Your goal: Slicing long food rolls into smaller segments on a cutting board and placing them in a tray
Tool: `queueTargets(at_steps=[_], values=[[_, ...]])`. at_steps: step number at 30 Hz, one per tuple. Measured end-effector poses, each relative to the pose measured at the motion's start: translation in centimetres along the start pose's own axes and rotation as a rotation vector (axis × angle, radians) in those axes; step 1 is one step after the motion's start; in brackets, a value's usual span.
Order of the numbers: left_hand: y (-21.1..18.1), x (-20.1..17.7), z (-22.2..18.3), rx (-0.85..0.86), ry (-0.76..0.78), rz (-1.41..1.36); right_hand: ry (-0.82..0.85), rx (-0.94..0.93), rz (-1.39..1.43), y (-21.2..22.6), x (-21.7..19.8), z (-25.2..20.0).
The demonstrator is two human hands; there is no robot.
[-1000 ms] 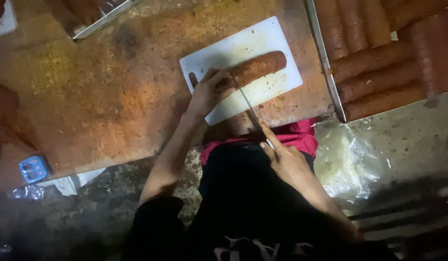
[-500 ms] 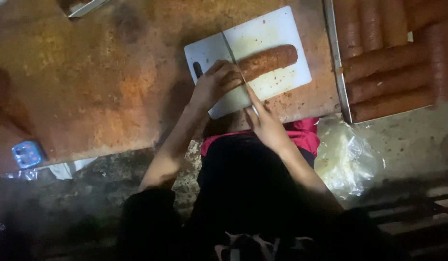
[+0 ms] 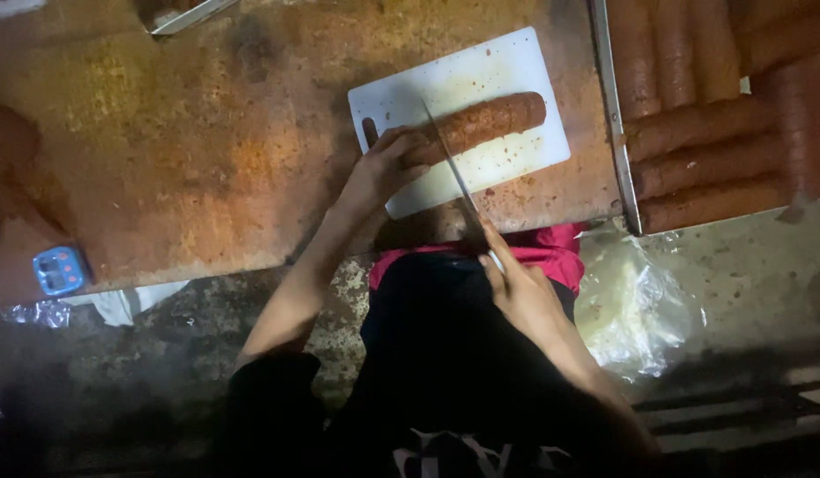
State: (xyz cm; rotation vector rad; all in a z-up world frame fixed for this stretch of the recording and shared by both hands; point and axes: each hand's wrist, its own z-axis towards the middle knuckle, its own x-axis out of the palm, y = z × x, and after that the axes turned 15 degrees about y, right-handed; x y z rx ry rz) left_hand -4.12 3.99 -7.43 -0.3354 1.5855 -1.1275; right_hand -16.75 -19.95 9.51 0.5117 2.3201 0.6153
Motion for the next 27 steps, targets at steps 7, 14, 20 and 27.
queueTargets(at_steps=[7, 14, 20, 27], values=[[0.4, 0.0, 0.6, -0.081, 0.077, 0.08, -0.003, 0.024, -0.036, -1.5, 1.4, 2.1], [2.5, 0.9, 1.2, -0.037, 0.077, 0.138, -0.094, -0.256, 0.011, 1.4, 0.1, 14.3], [2.8, 1.8, 0.5, -0.1, 0.009, 0.257, -0.013, -0.119, 0.074, 0.9, 1.8, 10.2], [2.4, 3.5, -0.3, -0.064, -0.245, -0.16, 0.176, 0.127, 0.061, -2.3, 2.7, 0.3]])
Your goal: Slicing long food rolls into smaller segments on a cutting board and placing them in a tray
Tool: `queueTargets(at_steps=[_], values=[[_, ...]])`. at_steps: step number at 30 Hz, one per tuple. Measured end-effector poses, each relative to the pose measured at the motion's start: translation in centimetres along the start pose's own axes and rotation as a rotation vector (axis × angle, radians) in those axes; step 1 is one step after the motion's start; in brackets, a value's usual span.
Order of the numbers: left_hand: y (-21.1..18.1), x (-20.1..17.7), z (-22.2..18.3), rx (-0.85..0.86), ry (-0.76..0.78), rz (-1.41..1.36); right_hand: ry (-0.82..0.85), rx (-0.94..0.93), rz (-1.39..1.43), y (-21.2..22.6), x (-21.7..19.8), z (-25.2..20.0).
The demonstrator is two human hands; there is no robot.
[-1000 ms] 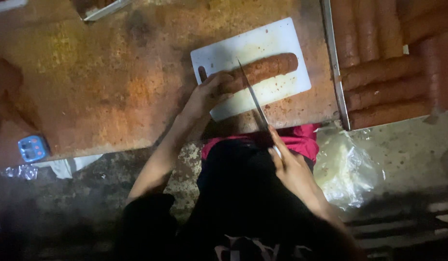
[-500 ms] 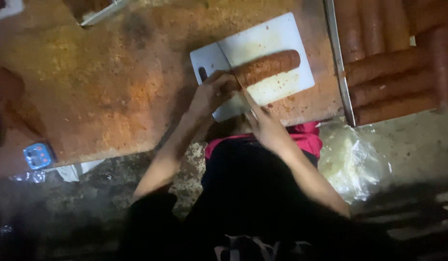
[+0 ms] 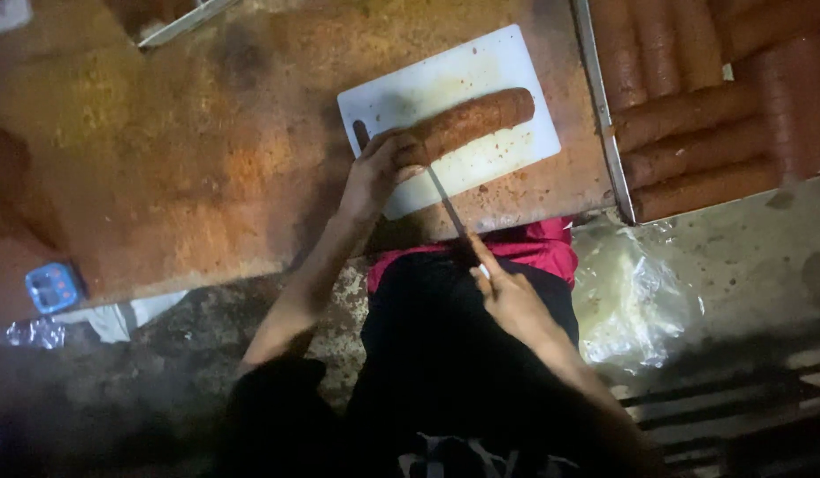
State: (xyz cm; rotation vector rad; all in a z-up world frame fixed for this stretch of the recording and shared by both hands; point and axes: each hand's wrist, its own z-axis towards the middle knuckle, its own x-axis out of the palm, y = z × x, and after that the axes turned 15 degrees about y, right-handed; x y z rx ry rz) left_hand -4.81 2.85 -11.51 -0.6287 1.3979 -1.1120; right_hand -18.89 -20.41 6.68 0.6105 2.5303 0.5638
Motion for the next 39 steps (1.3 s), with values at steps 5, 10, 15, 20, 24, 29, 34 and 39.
queueTargets(at_steps=[5, 10, 15, 20, 24, 29, 34, 39], values=[[-1.7, -2.8, -1.2, 0.1, 0.064, 0.088, 0.032, 0.044, -0.014, 2.2, -2.0, -3.9], [-2.4, -3.4, -0.8, 0.189, 0.165, 0.016, -0.046, -0.072, -0.172, 4.5, -2.9, -2.4], [1.1, -2.4, 0.2, 0.396, 0.113, 0.301, -0.211, -0.261, -0.219, 3.8, -1.1, 5.5], [-1.5, -2.4, 0.4, 0.04, 0.215, 0.203, -0.282, -0.359, -0.173, 5.8, -2.9, 13.2], [0.0, -2.8, -0.5, 0.148, 0.076, 0.142, -0.279, -0.355, -0.065, 7.0, -1.3, 9.5], [0.4, -2.1, -0.1, 0.204, 0.015, 0.155, -0.13, -0.23, 0.0, -2.4, 2.6, 2.4], [-1.4, -1.8, -1.1, -0.293, 0.049, -0.158, -0.079, -0.047, 0.019, -2.6, -1.3, -4.4], [-2.7, -2.8, 1.0, -0.377, 0.213, 0.02, -0.346, 0.038, 0.089, -5.8, -6.2, -1.4]])
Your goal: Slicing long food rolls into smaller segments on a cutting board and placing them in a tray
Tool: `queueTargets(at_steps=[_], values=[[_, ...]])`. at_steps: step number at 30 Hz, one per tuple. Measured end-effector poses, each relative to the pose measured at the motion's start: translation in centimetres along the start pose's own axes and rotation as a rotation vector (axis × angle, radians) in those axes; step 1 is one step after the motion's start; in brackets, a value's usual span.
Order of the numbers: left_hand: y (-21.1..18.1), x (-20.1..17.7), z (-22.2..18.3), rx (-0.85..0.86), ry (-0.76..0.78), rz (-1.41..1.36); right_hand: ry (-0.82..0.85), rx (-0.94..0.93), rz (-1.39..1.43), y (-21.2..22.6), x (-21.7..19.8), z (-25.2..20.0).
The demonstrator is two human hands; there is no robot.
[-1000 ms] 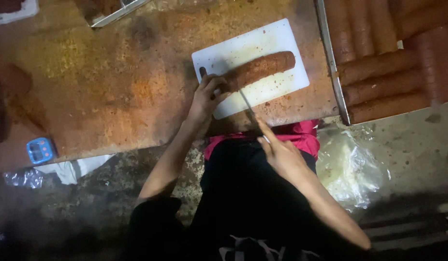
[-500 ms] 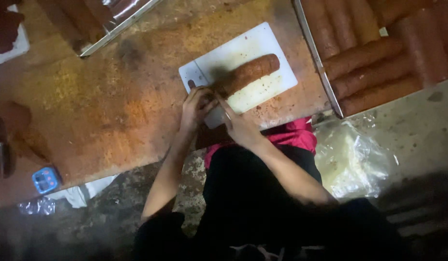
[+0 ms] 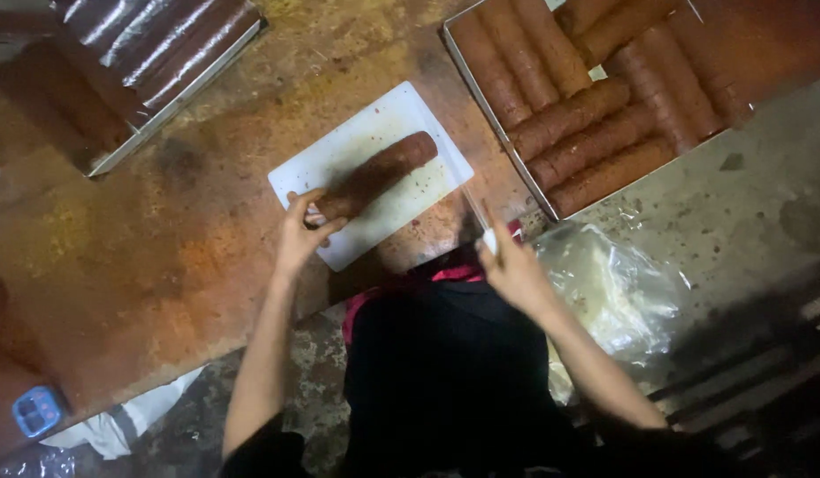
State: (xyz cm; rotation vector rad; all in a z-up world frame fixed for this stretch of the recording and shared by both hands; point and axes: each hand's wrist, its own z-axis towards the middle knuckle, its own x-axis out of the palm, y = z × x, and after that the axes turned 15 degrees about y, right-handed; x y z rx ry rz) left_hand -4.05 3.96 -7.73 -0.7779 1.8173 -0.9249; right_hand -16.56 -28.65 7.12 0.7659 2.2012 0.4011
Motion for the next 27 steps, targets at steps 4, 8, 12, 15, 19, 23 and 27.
queueTargets(at_steps=[4, 8, 12, 15, 19, 23, 27], values=[[-4.2, -1.7, 0.1, 0.06, 0.156, 0.055, -0.099, 0.035, 0.007, -1.8, -2.3, 7.9], [-3.4, -1.6, 0.7, 0.133, 0.141, 0.246, -0.144, 0.089, -0.327, -3.4, -3.7, 14.5], [-7.4, -1.2, -0.2, -0.086, 0.153, 0.289, -0.29, -0.355, -0.3, -0.8, -4.5, 18.2], [-9.0, -1.2, -0.7, -0.188, 0.208, 0.275, -0.158, -0.494, -0.182, 0.0, -3.2, 21.6], [-5.7, -1.2, 1.2, -0.208, 0.206, 0.26, -0.207, -0.489, -0.291, 1.6, -2.3, 22.7], [-6.2, -1.4, 1.0, -0.181, 0.217, 0.253, -0.169, -0.392, -0.362, 2.8, -6.2, 19.1], [-2.0, -0.6, 1.6, -0.047, 0.214, 0.326, -0.286, -0.338, -0.346, 1.0, -14.8, 19.3]])
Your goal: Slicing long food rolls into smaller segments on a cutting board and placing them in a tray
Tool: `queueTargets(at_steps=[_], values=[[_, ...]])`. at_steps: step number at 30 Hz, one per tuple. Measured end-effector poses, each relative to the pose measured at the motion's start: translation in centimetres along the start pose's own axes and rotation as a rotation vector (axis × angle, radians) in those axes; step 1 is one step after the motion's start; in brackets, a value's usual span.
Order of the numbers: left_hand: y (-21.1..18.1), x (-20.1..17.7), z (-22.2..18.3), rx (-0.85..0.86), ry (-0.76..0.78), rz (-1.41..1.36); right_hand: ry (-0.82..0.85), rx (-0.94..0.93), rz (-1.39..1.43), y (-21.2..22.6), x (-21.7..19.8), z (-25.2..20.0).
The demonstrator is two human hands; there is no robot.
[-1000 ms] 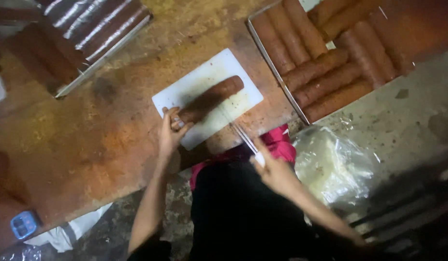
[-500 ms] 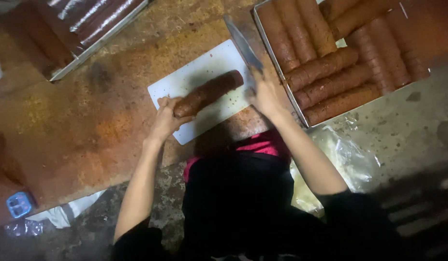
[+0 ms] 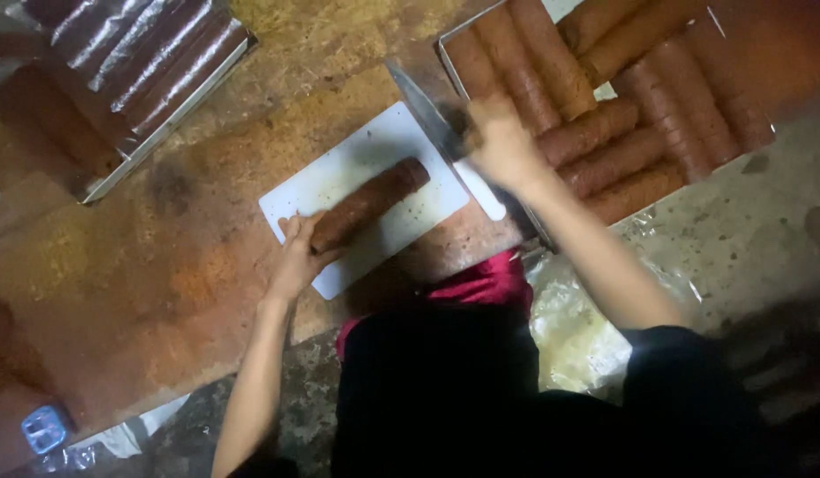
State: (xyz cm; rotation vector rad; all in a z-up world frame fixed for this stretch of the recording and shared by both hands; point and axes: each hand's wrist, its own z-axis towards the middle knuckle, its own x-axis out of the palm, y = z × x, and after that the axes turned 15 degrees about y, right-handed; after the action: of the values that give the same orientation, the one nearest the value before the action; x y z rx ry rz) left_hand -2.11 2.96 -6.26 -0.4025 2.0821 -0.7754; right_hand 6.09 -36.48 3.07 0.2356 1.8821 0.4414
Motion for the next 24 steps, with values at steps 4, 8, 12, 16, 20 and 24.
queueTargets(at_steps=[4, 8, 12, 16, 20, 24], values=[[1.8, 1.1, 0.5, 0.197, -0.067, -0.068, -0.395, -0.123, -0.226, -14.5, -4.4, 9.4], [-1.0, 0.0, -0.1, 0.013, -0.017, -0.061, -0.278, -0.001, -0.289, -26.0, -8.0, 16.0], [-1.6, -0.3, 0.3, 0.032, -0.018, -0.136, 0.061, 0.124, -0.282, -28.9, -11.6, 17.2], [-0.8, 0.2, 0.5, 0.015, -0.032, -0.145, 0.17, 0.184, -0.407, -31.2, -11.5, 16.7], [-1.1, 0.2, 0.2, -0.094, 0.01, -0.197, 0.335, 0.243, -0.317, -30.2, -12.3, 16.4], [-2.3, -0.4, 0.3, -0.046, 0.018, -0.166, 0.239, 0.252, -0.285, -29.3, -12.8, 16.2]])
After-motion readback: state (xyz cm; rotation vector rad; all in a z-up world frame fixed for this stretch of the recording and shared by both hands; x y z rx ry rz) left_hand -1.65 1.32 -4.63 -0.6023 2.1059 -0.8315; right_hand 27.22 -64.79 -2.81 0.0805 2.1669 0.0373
